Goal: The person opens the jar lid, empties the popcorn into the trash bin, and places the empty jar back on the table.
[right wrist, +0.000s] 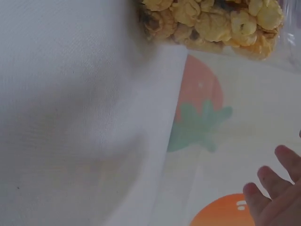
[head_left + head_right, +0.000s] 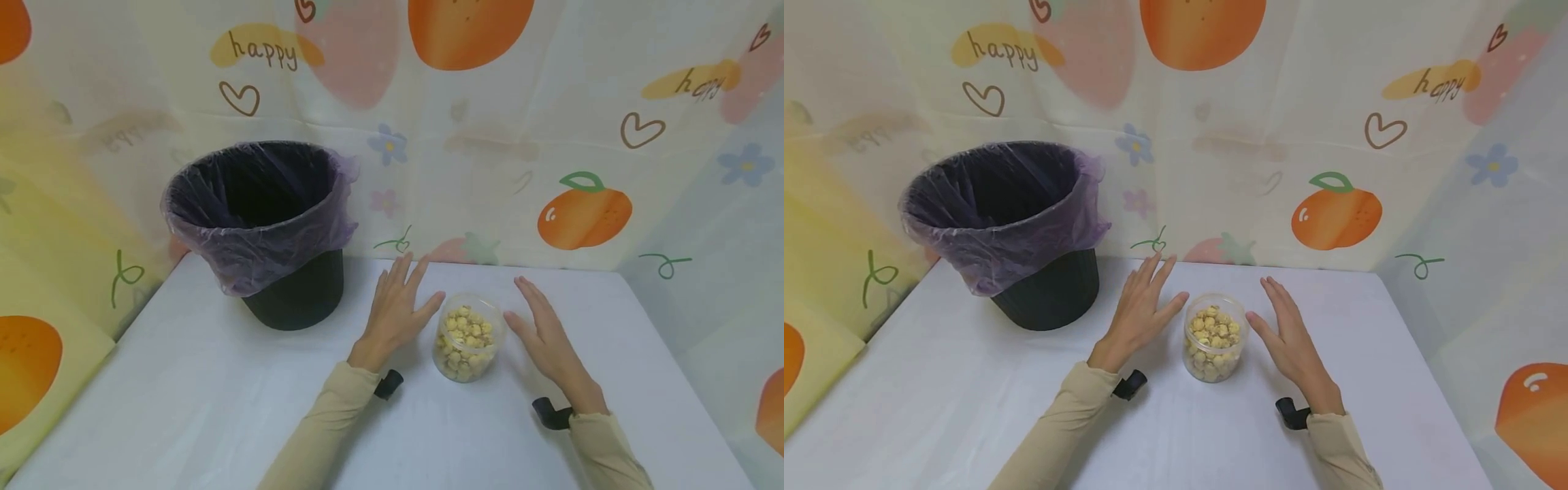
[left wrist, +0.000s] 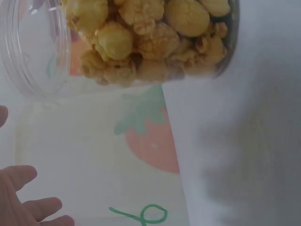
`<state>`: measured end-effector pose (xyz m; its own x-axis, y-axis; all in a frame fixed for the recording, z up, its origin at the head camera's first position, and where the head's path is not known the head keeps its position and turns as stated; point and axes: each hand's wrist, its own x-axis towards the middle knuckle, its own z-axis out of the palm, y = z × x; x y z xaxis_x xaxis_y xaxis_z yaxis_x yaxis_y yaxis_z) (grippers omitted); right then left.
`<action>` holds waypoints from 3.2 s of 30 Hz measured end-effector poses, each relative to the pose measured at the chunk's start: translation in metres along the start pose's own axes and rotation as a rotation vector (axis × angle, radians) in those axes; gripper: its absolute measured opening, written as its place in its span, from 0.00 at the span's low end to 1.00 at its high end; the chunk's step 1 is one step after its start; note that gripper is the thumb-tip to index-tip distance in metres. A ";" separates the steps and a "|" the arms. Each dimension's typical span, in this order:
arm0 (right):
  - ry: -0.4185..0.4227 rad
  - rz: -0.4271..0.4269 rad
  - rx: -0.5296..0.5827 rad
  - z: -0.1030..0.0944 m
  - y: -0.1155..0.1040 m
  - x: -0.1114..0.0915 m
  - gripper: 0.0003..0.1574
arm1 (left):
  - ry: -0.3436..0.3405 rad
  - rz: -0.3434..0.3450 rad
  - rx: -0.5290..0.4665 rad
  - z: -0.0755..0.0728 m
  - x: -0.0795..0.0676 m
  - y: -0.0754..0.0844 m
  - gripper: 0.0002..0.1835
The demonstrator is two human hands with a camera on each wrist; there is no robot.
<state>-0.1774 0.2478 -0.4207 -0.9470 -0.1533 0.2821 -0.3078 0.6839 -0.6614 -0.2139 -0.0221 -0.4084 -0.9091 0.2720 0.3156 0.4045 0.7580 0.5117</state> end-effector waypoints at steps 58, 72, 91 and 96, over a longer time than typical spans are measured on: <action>-0.283 0.082 0.436 0.046 -0.004 -0.021 0.68 | -0.394 0.166 -0.486 0.016 -0.014 0.014 0.56; -0.235 0.086 0.354 0.051 -0.008 -0.021 0.70 | -0.319 0.175 -0.489 0.020 -0.016 0.016 0.57; -0.212 0.181 0.289 0.055 -0.012 -0.022 0.70 | -0.254 0.149 -0.362 0.022 -0.021 0.022 0.59; -0.225 0.176 0.295 0.055 -0.011 -0.021 0.70 | -0.294 0.181 -0.368 0.015 -0.019 0.019 0.58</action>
<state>-0.1588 0.2042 -0.4577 -0.9739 -0.2266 0.0101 -0.1218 0.4851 -0.8659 -0.1907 -0.0040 -0.4170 -0.7892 0.5755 0.2145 0.5190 0.4382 0.7339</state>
